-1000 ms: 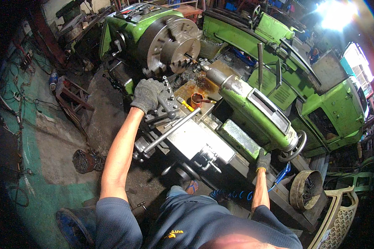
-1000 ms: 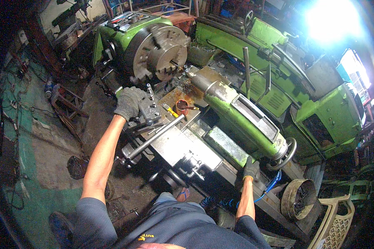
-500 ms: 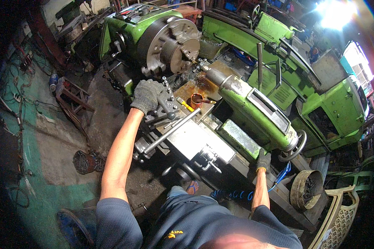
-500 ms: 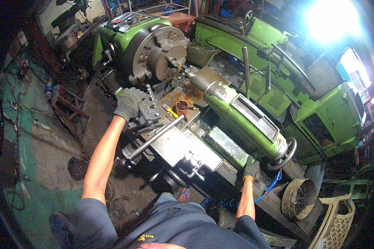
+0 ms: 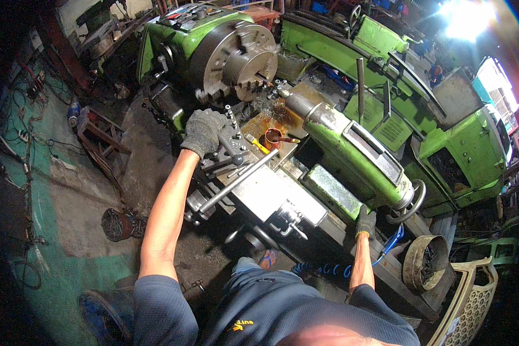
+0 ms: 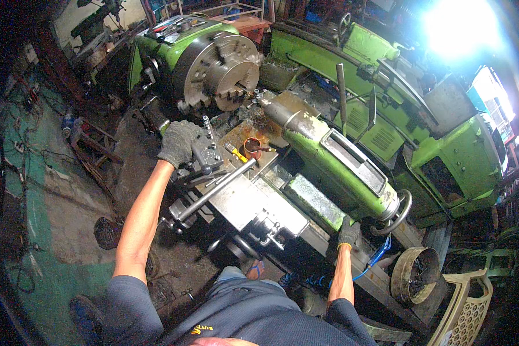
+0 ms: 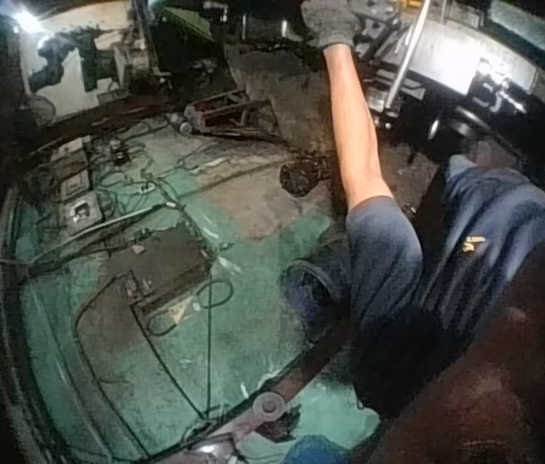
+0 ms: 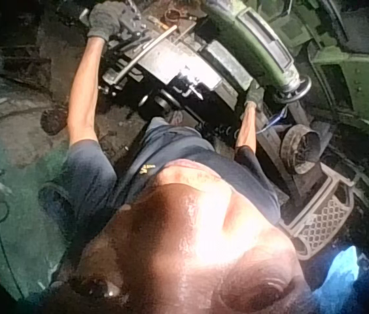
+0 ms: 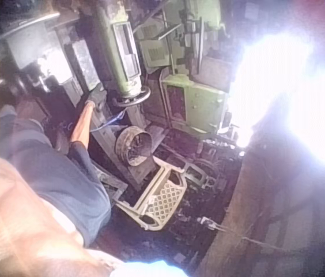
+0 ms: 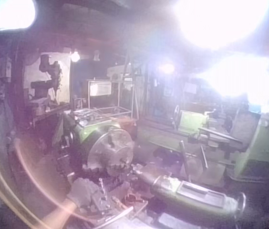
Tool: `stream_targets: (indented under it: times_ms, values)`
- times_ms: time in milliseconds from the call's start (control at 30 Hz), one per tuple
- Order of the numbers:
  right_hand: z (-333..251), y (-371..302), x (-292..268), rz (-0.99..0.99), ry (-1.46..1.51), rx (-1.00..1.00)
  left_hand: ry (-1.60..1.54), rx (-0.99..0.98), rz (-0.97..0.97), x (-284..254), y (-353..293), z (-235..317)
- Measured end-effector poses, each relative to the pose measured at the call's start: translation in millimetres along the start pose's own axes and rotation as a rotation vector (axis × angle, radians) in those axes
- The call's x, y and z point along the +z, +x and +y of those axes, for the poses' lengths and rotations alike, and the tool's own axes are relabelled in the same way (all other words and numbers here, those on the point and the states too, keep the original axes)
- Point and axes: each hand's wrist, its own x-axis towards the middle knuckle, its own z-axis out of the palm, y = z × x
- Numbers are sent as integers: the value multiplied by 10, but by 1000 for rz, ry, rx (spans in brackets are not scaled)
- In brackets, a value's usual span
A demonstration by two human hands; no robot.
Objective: The person operates a green industrial lathe, using both hands to manipulate the control levers and knobs on the machine's carriage. They adjust the tool position and feed rate while a metal workpiece rotates in the chuck, generating metal shavings.
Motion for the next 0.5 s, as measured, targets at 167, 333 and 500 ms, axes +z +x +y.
stream_targets:
  times_ms: [167,333,500]
  values:
    - [-72,-46,-39,-21,58,-16,5,-12,-18,-41,-13,10]
    - [-2,12,33,27,28,-21,46,5,-19,28,4,-17]
    - [10,42,33,-3,11,1,17,-8,-29,-93,2,54]
